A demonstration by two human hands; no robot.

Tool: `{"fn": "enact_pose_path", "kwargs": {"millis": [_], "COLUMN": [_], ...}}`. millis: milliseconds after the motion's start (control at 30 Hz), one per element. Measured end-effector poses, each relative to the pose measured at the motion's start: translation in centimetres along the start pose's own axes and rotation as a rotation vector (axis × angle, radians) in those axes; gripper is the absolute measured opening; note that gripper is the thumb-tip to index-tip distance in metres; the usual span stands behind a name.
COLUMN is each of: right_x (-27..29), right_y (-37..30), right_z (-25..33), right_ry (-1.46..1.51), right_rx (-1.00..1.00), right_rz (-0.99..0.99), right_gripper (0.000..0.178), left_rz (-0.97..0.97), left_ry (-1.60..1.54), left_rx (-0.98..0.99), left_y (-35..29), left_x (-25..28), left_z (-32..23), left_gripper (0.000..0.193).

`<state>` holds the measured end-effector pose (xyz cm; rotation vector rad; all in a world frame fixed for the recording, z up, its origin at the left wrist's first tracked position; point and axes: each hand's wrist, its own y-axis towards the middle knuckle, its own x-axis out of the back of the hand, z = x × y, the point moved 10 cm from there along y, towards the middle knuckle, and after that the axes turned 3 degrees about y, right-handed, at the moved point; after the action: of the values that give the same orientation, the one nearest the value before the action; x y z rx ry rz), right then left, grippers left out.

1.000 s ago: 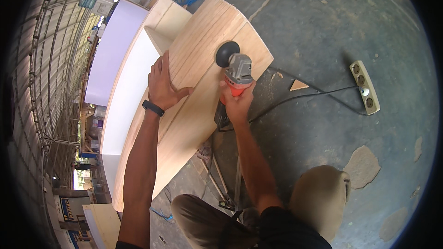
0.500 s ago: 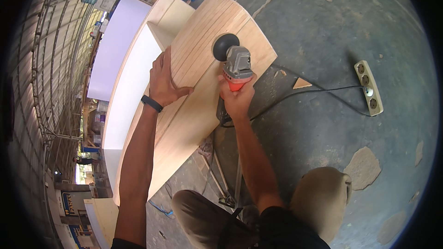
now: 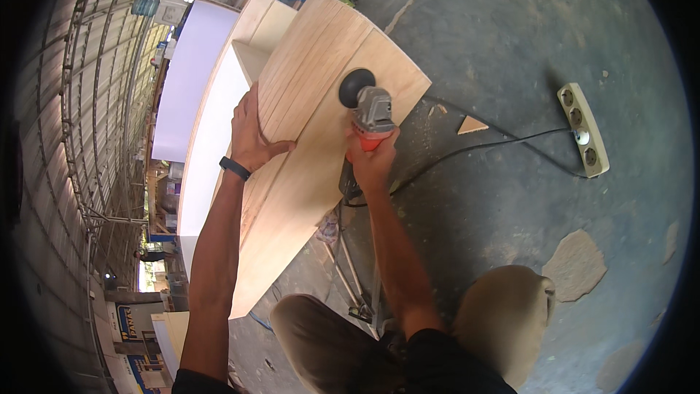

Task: The person uses a red orbital sander to smooth the edges and surfaces of a light-colored wooden furniture piece. They work on the curved side panel and the top surface, moving the sander back and forth along the wood grain.

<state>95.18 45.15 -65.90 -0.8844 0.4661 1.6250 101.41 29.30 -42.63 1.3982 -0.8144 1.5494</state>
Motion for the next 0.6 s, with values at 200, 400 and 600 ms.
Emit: {"fn": "enact_pose_path", "kwargs": {"millis": [200, 400, 600], "right_x": [-2.4, -0.5, -3.6], "right_y": [-1.1, -1.1, -1.8], "right_z": [1.1, 0.8, 2.8], "right_ry": [-0.157, -0.080, -0.039], "right_rx": [0.135, 0.117, 0.198], "right_rz": [0.015, 0.060, 0.088], "right_gripper": [0.056, 0.051, 0.046], "left_rz": [0.009, 0.005, -0.023], "left_ry": [-0.013, -0.046, -0.071], "left_rx": [-0.003, -0.020, -0.104], "left_y": [0.0, -0.3, -1.3], "left_x": [0.0, -0.5, 0.8], "left_z": [0.2, 0.3, 0.9], "left_gripper": [0.151, 0.149, 0.147]}}
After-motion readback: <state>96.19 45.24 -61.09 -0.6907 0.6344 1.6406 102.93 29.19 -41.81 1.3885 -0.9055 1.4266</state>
